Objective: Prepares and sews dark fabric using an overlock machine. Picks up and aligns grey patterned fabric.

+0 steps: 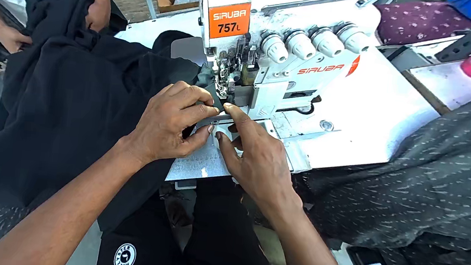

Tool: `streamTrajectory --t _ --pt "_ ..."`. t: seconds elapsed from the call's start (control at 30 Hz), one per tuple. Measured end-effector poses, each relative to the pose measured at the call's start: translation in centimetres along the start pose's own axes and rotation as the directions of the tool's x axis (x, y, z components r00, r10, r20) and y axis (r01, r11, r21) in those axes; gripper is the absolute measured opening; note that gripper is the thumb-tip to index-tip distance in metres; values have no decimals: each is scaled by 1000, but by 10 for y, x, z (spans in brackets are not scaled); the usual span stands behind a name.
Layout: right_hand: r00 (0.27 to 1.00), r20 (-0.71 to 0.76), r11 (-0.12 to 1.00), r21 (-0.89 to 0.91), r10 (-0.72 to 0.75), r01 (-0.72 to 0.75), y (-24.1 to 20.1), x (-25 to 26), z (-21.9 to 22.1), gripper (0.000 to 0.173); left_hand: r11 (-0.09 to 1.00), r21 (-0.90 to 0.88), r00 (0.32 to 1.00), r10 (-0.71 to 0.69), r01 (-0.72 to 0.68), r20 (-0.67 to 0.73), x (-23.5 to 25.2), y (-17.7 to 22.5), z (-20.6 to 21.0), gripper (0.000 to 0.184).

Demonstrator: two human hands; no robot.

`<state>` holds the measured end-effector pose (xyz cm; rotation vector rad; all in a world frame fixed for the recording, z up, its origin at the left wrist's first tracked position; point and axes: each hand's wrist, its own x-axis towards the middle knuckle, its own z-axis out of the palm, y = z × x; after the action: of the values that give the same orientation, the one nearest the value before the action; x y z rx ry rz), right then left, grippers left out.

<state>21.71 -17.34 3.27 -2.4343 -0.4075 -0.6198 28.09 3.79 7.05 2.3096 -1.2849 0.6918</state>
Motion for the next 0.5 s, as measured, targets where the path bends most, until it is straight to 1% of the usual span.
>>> streamTrajectory --t 0.13,0.3,0.37,0.43,0.5 --pt "999 0 999 8 32 -32 -3 -2 1 50 1000 -30 1000 -10 10 -19 -4 -4 3 33" --pt "998 -9 997 -52 64 -65 -11 1 3 54 998 -27 998 -59 59 -9 -3 -13 5 45" --pt "997 -23 997 -16 73 -73 -17 -10 3 53 996 -33 997 -83 82 -9 -1 -24 6 49" --pt "996 -66 997 53 66 -62 -19 -29 7 48 990 -15 990 -137 138 6 0 -29 4 53" --pt "991 -120 994 102 57 -45 -15 -50 12 42 973 77 973 -223 218 65 -1 -11 -3 52"
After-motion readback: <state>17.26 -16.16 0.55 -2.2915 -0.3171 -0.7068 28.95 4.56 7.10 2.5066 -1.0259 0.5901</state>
